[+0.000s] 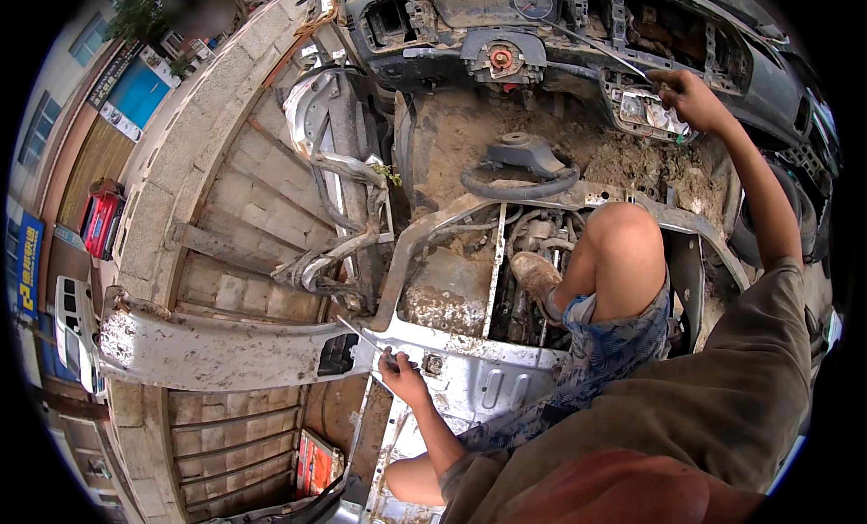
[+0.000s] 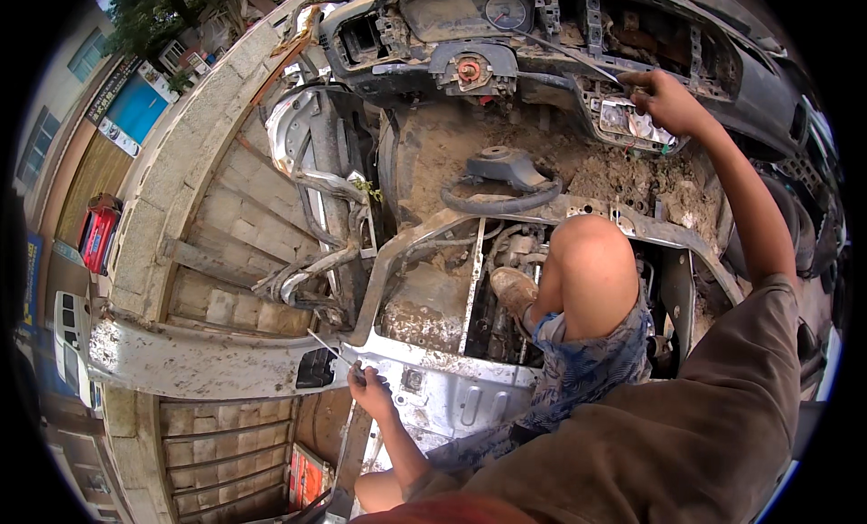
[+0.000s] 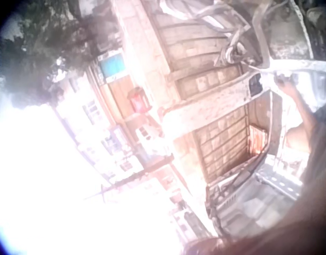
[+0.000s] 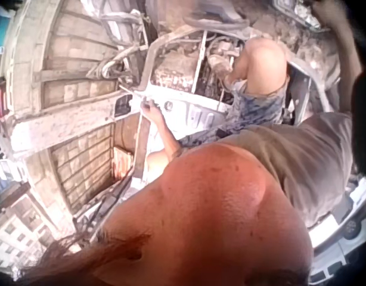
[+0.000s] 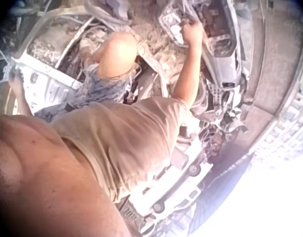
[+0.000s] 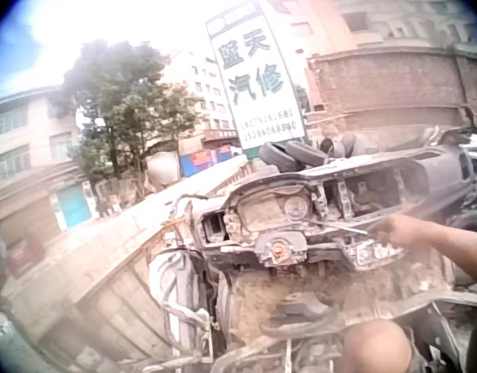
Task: The person works on the underside of a vehicle, using a wrench to loosen and tighten bolts on the chassis. They move around the vehicle's undercarriage, adjusting their position to access different areas while manipulating tools and components.
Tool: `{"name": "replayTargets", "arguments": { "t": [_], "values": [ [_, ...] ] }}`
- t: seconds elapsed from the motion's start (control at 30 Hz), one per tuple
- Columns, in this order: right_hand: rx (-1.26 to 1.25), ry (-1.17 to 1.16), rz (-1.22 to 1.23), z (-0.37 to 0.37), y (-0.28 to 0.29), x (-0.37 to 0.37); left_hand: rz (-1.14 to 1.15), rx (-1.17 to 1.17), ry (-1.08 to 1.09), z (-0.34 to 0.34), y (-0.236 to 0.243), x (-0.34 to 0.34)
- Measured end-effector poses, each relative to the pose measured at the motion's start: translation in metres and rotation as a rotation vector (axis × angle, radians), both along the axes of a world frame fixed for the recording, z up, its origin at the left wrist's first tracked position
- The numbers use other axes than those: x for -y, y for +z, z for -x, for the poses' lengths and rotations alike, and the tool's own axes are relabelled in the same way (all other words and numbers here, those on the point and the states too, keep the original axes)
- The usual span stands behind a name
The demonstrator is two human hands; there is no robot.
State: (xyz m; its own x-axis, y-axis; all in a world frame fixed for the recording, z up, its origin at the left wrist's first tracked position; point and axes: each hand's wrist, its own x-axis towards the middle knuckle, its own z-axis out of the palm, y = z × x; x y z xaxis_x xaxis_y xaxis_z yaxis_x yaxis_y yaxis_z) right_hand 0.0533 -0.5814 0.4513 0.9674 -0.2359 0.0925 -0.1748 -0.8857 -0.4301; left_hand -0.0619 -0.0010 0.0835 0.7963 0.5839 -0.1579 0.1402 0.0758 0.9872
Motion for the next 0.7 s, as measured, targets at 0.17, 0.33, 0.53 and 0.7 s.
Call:
{"name": "replayTargets", "arguments": {
  "t": [0.17,0.33,0.53,0.7],
  "values": [
    [0.051,0.058,0.169,-0.009,-0.004,-0.009,0.020,-0.045,0.009,0.011,0.014,0.002],
    [0.088,0.037,0.352,-0.004,-0.002,-0.023,-0.018,-0.043,-0.024,0.012,0.003,0.001],
    [0.097,-0.047,0.748,-0.003,0.001,-0.035,-0.195,-0.123,-0.025,0.002,0.015,0.002],
    [0.015,0.205,0.550,-0.040,0.040,-0.053,-0.267,-0.134,-0.013,0.013,0.006,-0.012]
  ]
}}
